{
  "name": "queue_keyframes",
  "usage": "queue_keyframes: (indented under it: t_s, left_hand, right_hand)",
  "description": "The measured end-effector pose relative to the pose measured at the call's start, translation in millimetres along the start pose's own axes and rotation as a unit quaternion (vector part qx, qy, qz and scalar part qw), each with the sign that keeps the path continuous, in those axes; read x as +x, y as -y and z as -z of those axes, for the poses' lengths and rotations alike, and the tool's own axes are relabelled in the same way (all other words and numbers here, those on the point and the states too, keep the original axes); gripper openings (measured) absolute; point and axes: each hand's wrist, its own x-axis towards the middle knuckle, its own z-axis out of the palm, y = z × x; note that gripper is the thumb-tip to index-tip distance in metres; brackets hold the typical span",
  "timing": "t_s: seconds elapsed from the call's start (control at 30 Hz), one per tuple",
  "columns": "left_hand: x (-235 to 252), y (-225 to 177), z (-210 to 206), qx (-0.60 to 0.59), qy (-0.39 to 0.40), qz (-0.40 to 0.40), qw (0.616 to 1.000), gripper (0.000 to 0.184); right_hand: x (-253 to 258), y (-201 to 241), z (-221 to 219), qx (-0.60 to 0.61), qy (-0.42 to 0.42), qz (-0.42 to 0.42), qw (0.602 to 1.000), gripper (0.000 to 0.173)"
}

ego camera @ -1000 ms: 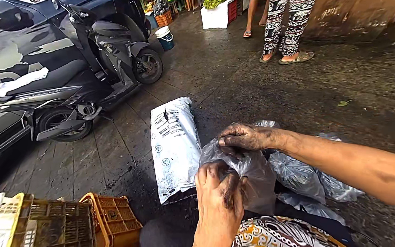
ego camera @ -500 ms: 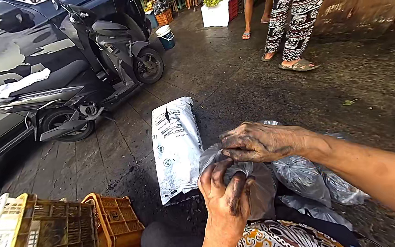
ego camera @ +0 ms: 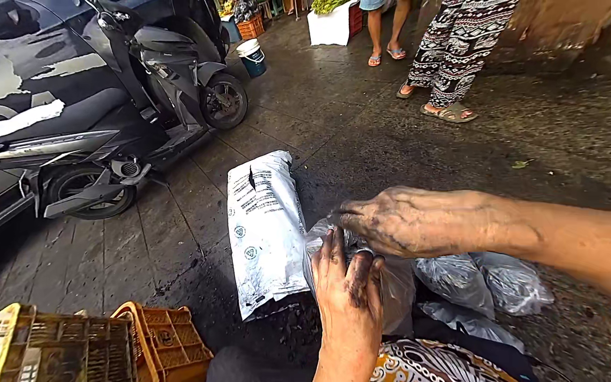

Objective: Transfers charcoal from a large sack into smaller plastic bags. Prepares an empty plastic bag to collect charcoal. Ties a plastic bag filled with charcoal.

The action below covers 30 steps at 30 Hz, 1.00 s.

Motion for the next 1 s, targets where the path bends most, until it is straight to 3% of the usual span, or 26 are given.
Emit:
queue_keyframes:
  t_s: [0.1,0.23,0.3,0.4,0.53,0.67,0.8,0.9,1.0]
  left_hand:
    - [-0.6,1.1,0.3,0.007,0.0,-0.013,1.0,0.032]
    - [16.7,1.9,11.0,0.015,0.042,-0.035,0.998,0.028]
    - [28.9,1.6,24.1,0.037,0.092,-0.043,0.994,0.024]
    - [41.7,6.3,40.2,0.034,0.15,-0.046,0.987,0.02]
    - [49.8,27.3,54.4,-0.022,0.183,-0.033,0.982,0.02]
    - [49.9,44.1,48.7,-0.043,0.159,-0.074,0.984,0.026]
    - [53.4,42.9,38.4,-0.048,0.128,-0.096,0.986,0.03]
    - [48.8,37.2,34.9,-0.072,0.128,-0.078,0.986,0.03]
    - [45.8,35.5,37.6,-0.09,0.143,-0.018,0.985,0.027]
  right_hand:
    - [13.1,5.1,4.0,0.036,0.086,-0.032,0.995,0.028]
    - [14.1,16.4,26.8,0.019,0.117,-0.058,0.991,0.02]
    - [12.1,17.7,30.8,0.023,0.105,-0.043,0.993,0.019]
    - [11.6,7.0,20.2,0.136,0.064,-0.019,0.988,0.023]
    - [4.2,2.0,-2.5,0.261,-0.041,-0.061,0.963,0.029]
    - [-7.0,6.2,-16.9,0.268,-0.105,-0.052,0.956,0.027]
    - [-10.3,-4.9,-8.0,0.234,-0.087,0.017,0.968,0.023]
    - [-9.1,-13.4,-5.6,0.208,-0.083,0.077,0.971,0.021]
    - [-6.3,-12.0,-9.6,0.219,-0.087,0.069,0.969,0.02]
